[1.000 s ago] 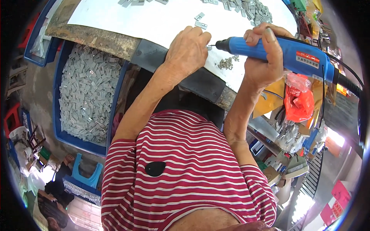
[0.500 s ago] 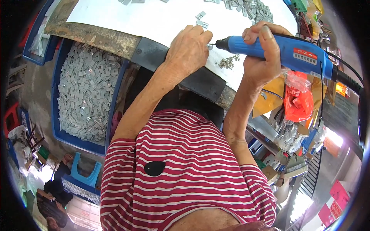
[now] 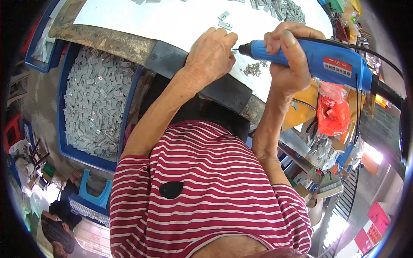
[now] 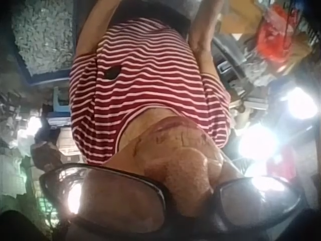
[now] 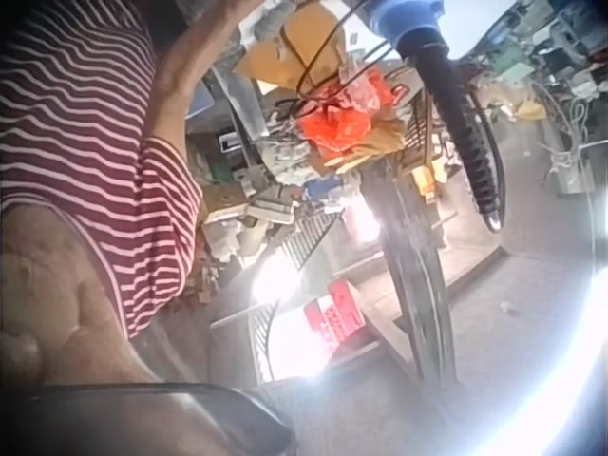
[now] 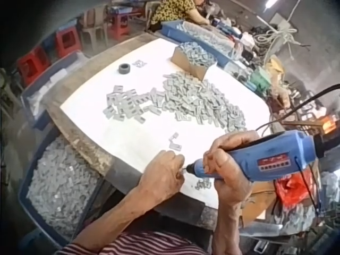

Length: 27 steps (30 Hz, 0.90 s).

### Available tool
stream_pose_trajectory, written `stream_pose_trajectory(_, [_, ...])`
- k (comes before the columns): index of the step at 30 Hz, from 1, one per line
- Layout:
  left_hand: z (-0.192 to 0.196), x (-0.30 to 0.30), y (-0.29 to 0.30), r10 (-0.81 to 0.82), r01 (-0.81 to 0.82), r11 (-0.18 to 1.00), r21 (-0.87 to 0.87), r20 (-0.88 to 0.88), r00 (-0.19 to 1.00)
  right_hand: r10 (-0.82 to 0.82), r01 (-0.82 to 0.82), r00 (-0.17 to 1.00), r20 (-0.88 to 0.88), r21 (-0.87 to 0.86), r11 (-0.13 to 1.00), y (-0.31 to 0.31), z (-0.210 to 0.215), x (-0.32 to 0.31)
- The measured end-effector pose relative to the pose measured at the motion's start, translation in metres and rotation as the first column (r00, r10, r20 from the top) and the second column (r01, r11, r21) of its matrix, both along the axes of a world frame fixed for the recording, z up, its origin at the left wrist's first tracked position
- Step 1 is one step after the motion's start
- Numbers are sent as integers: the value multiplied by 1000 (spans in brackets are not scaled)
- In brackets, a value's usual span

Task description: Assembling small metal components using an electric screwdriver.

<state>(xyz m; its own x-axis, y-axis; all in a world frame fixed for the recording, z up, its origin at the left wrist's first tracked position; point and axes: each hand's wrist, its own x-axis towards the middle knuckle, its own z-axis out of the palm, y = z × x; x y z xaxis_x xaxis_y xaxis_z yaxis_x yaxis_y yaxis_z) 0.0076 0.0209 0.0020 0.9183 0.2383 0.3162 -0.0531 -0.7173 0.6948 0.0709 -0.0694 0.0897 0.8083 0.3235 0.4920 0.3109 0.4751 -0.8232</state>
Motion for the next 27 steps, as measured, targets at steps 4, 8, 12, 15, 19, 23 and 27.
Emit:
stream_pose_trajectory(4, [2, -1, 0, 19, -19, 1000, -3, -17, 1000, 66, -33, 992, 110, -276, 960, -8, 1, 5])
stream_pose_trajectory(8, [2, 0, -2, 26, -26, 1000, -1, -6, 1000, 72, -45, 992, 104, -242, 969, -5, -1, 6])
stream_pose_trajectory(12, [3, -1, -2, 25, -25, 999, -24, 17, 1000, 34, 3, 994, 104, -341, 940, -2, 5, -3])
stream_pose_trajectory(15, [0, -2, 1, 18, -17, 999, -33, 30, 999, 46, -22, 996, 77, -282, 959, -3, 0, 5])
stream_pose_trajectory(19, [0, -3, 2, 9, -8, 1000, -28, 31, 999, 205, -176, 976, 66, -306, 936, -11, 2, 4])
stream_pose_trajectory(23, [-1, -3, 2, -8, 10, 1000, -22, 78, 997, 199, -168, 976, 91, -270, 948, -16, 3, 5])
stream_pose_trajectory(27, [-1, -4, 2, -17, 18, 1000, -20, 67, 998, 252, -224, 959, 133, -194, 955, -21, 3, 3])
